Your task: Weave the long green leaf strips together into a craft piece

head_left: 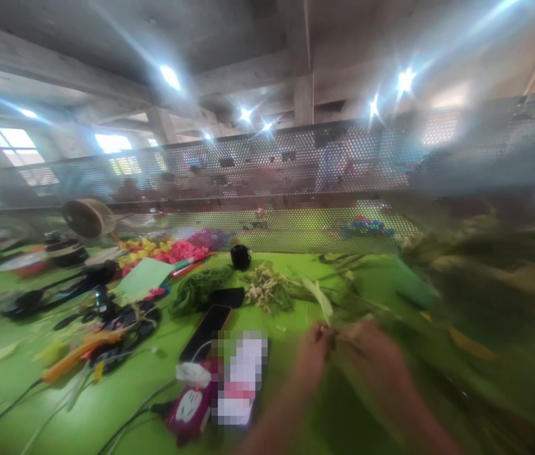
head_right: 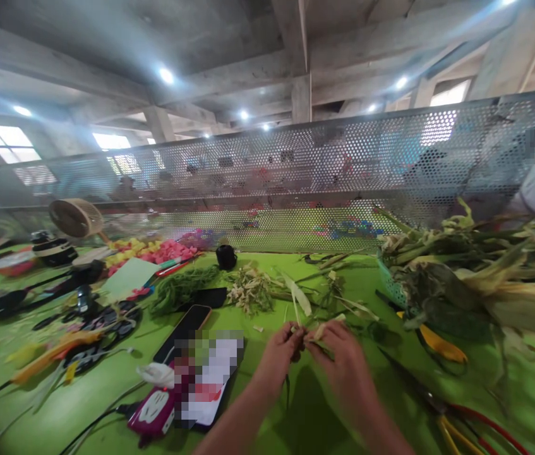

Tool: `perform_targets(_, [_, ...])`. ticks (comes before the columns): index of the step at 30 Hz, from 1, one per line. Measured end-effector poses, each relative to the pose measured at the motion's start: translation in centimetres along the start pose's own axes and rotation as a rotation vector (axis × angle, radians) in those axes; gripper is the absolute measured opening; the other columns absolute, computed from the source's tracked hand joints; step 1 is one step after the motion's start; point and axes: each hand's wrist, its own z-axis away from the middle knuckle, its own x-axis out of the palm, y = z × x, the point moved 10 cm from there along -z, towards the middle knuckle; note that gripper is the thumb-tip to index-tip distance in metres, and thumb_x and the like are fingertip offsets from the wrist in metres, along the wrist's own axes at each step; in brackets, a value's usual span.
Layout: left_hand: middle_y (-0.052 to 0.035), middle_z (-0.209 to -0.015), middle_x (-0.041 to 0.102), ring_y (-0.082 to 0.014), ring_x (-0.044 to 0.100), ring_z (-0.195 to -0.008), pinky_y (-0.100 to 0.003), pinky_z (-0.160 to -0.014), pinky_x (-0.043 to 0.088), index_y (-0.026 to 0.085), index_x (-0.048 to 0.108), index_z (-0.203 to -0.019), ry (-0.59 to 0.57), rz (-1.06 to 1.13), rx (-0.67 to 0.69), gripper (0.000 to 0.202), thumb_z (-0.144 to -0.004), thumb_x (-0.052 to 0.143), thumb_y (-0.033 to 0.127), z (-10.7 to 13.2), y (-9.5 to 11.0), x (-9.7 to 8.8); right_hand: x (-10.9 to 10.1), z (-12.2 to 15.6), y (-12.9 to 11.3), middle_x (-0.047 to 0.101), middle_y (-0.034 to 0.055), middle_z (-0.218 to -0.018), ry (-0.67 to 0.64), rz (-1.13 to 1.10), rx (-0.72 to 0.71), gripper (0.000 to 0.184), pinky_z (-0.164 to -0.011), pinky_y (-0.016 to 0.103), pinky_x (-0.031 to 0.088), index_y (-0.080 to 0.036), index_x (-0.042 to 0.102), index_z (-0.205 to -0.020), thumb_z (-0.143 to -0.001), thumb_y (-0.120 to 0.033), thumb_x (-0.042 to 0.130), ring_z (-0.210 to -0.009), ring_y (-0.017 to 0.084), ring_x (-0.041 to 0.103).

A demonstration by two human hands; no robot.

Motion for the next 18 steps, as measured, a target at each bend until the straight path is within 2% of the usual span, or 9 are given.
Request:
perform_targets(3, [0.0026, -0.062, 0.048, -0.0092, 0.038, -0.056, -0.024, -0.057, 0.028, 0.017, 0.054, -0.072, -0.036, -0.094, 0.084, 0.024, -0.077, 0.057, 0.039, 0.5, 1.4, 0.8, 0.0, 0.1, 1.6, 0.071, 0.0046, -0.081, -0.025, 0.006, 0.112, 0.024, -0.071, 0.032, 0.048, -0.023, 0.068, -0.078, -0.081, -0.041, 0.053, -0.079, 0.022, 0.064])
perform_targets(9, [-0.0007, -0.067, 0.053, -0.0122, 0.044, -0.063, -0.025, -0.062, 0.031, 0.016, 0.059, -0.079, -0.104, -0.095, 0.049, 0.023, -0.078, 0.056, 0.039, 1.3, 1.4, 1.8, -0.8, 0.0, 2.7, 0.071, 0.0034, -0.077, 0.034, -0.016, 0.196, 0.022, -0.067, 0.03, 0.047, -0.023, 0.065, -0.077, -0.077, -0.042, 0.056, -0.07, 0.021, 0.064])
perform_targets(14, [-0.0016, -0.073, 0.057, -0.0137, 0.048, -0.069, -0.024, -0.065, 0.033, 0.015, 0.059, -0.08, -0.088, -0.107, 0.053, 0.024, -0.072, 0.064, 0.038, 1.2, 1.4, 1.6, -0.6, 0.1, 2.5, 0.071, 0.0026, -0.076, 0.027, -0.082, 0.237, 0.019, -0.067, 0.03, 0.047, -0.023, 0.064, -0.076, -0.078, -0.04, 0.055, -0.071, 0.021, 0.064])
perform_targets(18, [0.0022, -0.061, 0.05, -0.0101, 0.04, -0.058, -0.023, -0.057, 0.029, 0.017, 0.053, -0.069, -0.012, -0.099, 0.033, 0.023, -0.071, 0.063, 0.038, 0.7, 1.2, 0.6, -0.5, 0.4, 2.5, 0.071, 0.0024, -0.081, 0.039, -0.168, 0.245, 0.021, -0.067, 0.028, 0.047, -0.022, 0.062, -0.084, -0.077, -0.041, 0.056, -0.075, 0.02, 0.065])
